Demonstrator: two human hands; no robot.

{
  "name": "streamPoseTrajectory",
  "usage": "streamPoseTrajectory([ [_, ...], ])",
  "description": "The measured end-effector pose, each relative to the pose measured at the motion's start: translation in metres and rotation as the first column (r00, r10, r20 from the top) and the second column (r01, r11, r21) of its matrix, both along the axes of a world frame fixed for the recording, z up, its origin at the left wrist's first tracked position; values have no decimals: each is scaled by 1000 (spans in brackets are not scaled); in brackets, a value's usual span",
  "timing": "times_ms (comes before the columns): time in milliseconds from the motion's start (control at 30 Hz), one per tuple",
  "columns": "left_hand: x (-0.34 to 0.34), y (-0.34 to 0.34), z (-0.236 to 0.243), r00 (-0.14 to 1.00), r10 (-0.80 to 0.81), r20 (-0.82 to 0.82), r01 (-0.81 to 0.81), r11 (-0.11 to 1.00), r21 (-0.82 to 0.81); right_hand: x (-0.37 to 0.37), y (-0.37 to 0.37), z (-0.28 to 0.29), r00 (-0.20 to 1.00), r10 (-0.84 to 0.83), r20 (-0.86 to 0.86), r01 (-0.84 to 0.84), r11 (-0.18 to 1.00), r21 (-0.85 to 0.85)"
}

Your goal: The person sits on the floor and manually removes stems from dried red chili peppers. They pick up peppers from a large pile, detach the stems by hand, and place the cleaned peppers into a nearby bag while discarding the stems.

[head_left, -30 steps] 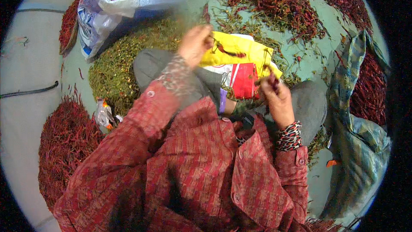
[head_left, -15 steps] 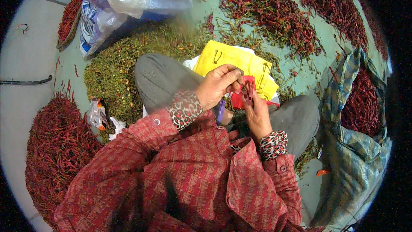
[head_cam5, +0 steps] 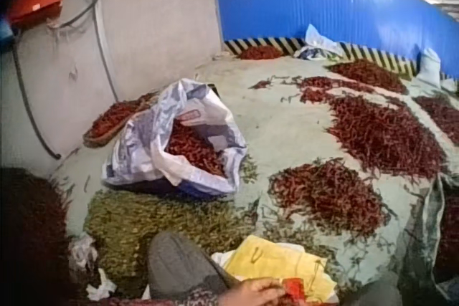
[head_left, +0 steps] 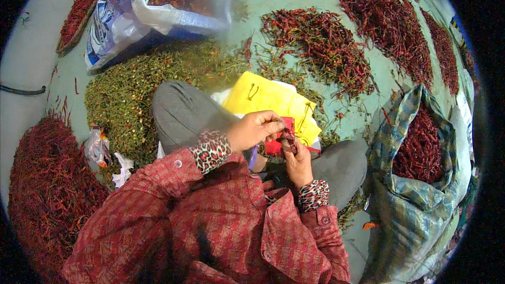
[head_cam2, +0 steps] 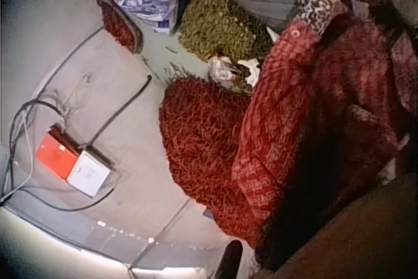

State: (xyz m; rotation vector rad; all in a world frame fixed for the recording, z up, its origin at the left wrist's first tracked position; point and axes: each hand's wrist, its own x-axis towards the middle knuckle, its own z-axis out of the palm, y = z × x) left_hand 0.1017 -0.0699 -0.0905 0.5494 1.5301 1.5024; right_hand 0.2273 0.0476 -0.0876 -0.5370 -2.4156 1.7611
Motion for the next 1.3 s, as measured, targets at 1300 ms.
streamPoseTrajectory([
  [1300, -56, 121, -40, 706, -271, -654, 211, 962, -172, -64, 99, -42, 794, -578, 188, 556, 566, -608],
])
